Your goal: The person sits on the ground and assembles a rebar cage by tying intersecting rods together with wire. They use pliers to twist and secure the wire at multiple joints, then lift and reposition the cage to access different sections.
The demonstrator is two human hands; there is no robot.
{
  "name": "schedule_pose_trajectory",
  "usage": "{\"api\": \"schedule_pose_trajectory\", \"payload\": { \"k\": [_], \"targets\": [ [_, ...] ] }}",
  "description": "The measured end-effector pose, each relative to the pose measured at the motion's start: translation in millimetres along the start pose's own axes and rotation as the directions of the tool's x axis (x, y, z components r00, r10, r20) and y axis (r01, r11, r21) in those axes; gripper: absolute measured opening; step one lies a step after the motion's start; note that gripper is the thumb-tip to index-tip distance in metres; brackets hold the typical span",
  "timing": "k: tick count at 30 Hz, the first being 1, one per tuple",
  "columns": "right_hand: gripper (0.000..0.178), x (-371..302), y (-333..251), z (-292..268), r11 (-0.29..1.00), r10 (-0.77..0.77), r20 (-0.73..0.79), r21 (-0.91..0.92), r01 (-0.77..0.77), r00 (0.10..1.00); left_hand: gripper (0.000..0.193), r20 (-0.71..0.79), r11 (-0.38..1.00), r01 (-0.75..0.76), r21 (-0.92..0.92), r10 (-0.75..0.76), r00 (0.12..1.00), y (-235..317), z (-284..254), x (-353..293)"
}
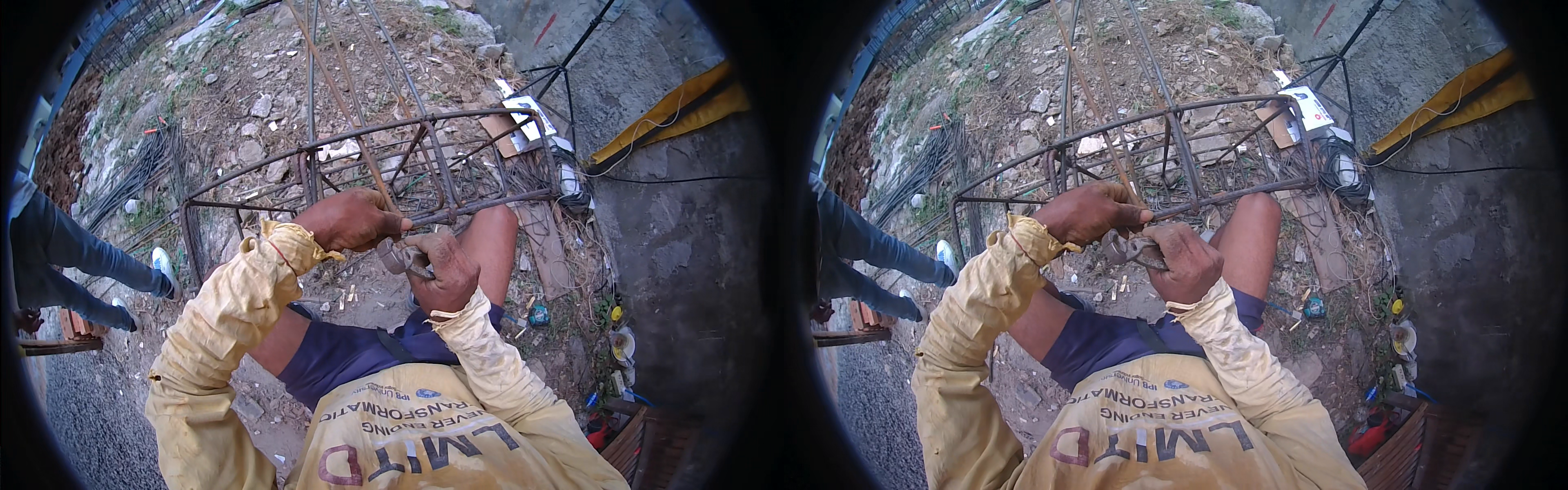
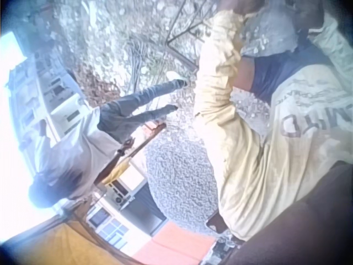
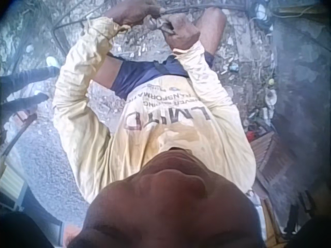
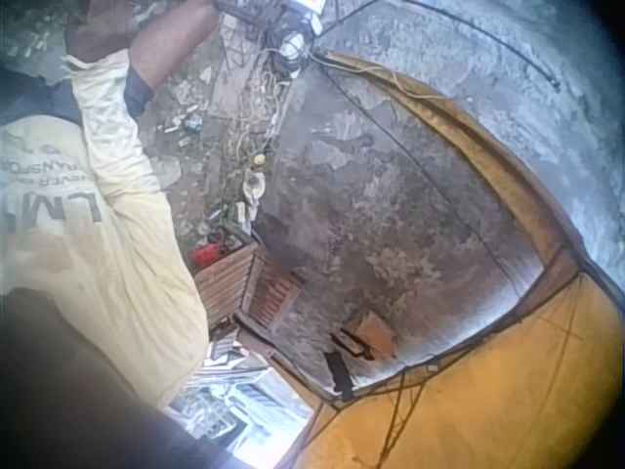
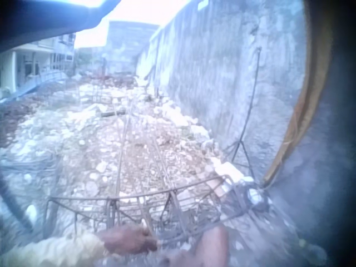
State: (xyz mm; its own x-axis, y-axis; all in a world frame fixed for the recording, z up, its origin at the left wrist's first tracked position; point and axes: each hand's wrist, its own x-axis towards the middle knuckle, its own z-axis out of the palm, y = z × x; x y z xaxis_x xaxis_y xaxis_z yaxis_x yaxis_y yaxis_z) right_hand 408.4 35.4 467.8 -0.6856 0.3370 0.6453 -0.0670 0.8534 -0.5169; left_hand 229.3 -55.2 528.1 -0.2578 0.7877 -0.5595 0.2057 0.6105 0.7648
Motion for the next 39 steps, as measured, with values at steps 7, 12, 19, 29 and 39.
{"api": "schedule_pose_trajectory", "payload": {
  "k": [7, 12, 19, 29, 39],
  "targets": [
    [0.021, 18.2, -1.7, -7.1, 0.996, 0.065, -0.038, -0.06, -0.067, 0.997, 0.027, 0.05, 0.955, -0.29, 0.059, 0.287, 0.956, -17.1, -0.3, 7.9],
    [0.017, 19.7, -9.6, -8.1, 0.937, 0.345, 0.051, -0.077, -0.34, 0.937, 0.028, 0.055, 0.987, 0.025, -0.156, -0.017, 0.998, -8.0, 2.1, 7.4],
    [0.033, 10.1, -10.2, -4.2, 0.611, 0.709, 0.26, 0.238, -0.755, 0.656, 0.035, 0.057, 0.988, 0.014, -0.155, -0.006, 0.998, -0.3, 1.7, 0.9],
    [0.034, -25.5, -12.2, -93.2, 0.229, 0.659, 0.751, -0.141, -0.963, 0.047, 0.034, 0.03, 0.991, 0.027, -0.134, -0.023, 0.999, -7.1, 2.0, 5.7],
    [0.039, -8.2, -17.1, -86.3, 0.578, 0.592, 0.742, -0.12, -0.807, 0.314, 0.034, 0.011, 0.997, -0.006, -0.076, 0.007, 1.0, -3.6, 3.1, 3.8]
  ]
}}
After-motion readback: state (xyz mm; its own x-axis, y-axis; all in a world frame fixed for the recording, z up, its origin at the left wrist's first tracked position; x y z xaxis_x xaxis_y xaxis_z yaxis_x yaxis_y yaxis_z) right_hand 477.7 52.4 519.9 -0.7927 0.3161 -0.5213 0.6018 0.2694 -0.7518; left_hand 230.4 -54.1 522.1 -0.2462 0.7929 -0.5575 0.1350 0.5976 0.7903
